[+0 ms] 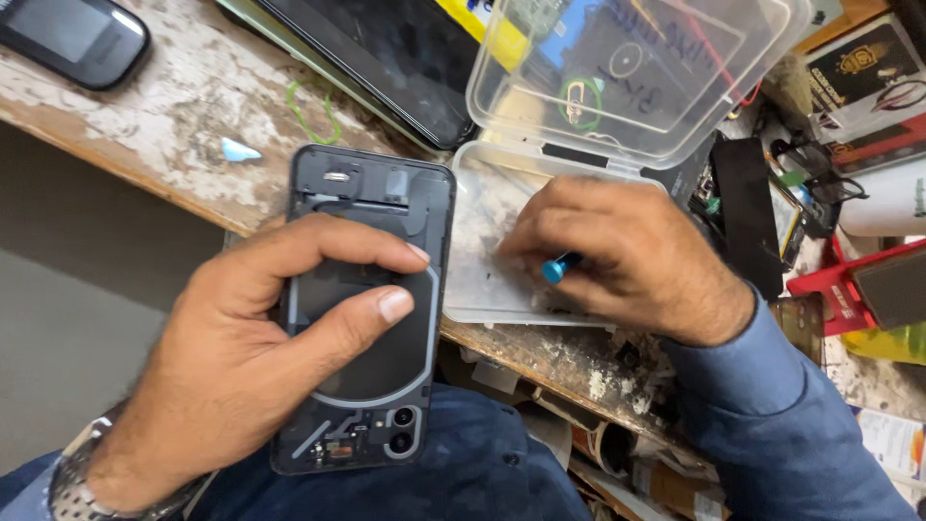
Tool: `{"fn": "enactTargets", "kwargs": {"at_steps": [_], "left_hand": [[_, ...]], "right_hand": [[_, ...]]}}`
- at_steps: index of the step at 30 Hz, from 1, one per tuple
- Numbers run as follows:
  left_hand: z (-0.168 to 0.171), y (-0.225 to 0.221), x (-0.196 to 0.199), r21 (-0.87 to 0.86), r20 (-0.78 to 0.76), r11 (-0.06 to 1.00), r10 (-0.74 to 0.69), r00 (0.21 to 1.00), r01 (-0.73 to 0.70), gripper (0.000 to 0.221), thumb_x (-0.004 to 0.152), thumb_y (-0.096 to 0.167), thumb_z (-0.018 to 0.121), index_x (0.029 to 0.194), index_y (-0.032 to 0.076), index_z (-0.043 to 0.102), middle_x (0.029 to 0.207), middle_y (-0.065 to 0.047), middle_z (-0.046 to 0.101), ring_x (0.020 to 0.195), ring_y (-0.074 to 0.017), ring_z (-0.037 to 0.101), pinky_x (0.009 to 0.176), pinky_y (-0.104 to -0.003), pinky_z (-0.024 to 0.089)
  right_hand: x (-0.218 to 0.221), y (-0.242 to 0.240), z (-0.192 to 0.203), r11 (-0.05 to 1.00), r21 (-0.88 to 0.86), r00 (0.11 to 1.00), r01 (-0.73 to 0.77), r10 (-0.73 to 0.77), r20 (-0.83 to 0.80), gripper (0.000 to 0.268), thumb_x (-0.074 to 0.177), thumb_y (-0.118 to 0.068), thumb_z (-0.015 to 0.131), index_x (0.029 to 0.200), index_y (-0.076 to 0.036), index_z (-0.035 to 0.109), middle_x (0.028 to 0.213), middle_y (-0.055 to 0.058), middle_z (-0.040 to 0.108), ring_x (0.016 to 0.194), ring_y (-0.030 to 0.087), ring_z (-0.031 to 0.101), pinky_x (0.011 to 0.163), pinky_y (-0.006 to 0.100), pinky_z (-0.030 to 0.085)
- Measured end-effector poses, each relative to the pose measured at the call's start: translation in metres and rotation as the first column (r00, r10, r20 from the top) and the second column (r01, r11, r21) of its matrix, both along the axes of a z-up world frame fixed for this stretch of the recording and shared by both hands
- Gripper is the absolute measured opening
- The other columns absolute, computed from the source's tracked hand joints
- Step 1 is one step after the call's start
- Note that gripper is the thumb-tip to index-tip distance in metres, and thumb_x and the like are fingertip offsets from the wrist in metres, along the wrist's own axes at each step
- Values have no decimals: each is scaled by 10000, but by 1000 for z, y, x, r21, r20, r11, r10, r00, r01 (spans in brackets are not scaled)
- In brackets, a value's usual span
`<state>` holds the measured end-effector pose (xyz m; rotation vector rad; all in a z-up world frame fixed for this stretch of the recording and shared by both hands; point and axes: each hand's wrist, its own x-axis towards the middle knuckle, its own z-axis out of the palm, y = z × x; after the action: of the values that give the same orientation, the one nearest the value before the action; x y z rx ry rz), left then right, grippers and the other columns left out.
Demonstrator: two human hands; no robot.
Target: The person uses a precision screwdriver to remove screws from the back of a disassembled smartphone. They place the screws into a plastic container and continue to unscrew components near the camera module.
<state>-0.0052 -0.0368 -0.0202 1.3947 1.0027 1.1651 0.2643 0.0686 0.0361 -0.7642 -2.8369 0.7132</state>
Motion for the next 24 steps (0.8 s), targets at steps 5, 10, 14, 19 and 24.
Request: {"fn": "enactTargets", "kwargs": {"at_steps": [5, 10, 14, 19, 24], "left_hand": [[-1, 2, -1, -77, 12, 997, 11, 1000, -10, 223, 942, 134, 724, 1153, 61, 732, 1108, -20, 767, 1081, -116, 695, 960, -279, 538], [-1, 2, -1, -56, 10, 998, 7, 1000, -6, 223, 945, 132, 720, 1155, 58, 727, 1111, -21, 764, 1089, -114, 692, 970, -277, 533], [-1, 1, -2, -57, 42, 998, 15, 999, -12, 215, 945, 119, 716, 1151, 55, 725, 1112, -25, 753, 1073, -110, 689, 943, -269, 544], [2, -1, -1, -179, 227, 983, -4, 974, 46, 205, 938, 103, 710, 1137, 64, 739, 1089, -22, 746, 993, -88, 705, 853, -256, 597], [8, -2, 0, -168, 170, 985, -16, 985, 46, 206, 924, 110, 708, 1120, 62, 747, 1054, -26, 755, 974, -92, 715, 857, -261, 597]], "right_hand": [[2, -4, 9, 996, 10, 996, 85, -85, 9, 184, 845, -57, 774, 1022, -63, 723, 955, 58, 708, 889, 198, 733, 756, 326, 597], [-10, -7, -6, 998, 60, 999, 3, -5, 35, 157, 871, -206, 818, 949, -98, 734, 909, 35, 708, 794, 168, 732, 677, 306, 605], [-14, -8, -8, 986, 166, 997, -20, 7, 79, 158, 878, -226, 816, 908, -101, 724, 871, 30, 688, 746, 193, 715, 641, 343, 577], [-22, -11, -2, 987, 157, 994, -30, 13, 111, 168, 813, -193, 810, 899, -100, 699, 861, 49, 656, 716, 270, 674, 588, 398, 526], [-24, -4, 1, 991, 79, 984, -108, 96, 149, 260, 707, -104, 782, 933, -95, 653, 875, 68, 626, 810, 307, 668, 651, 428, 522]]}}
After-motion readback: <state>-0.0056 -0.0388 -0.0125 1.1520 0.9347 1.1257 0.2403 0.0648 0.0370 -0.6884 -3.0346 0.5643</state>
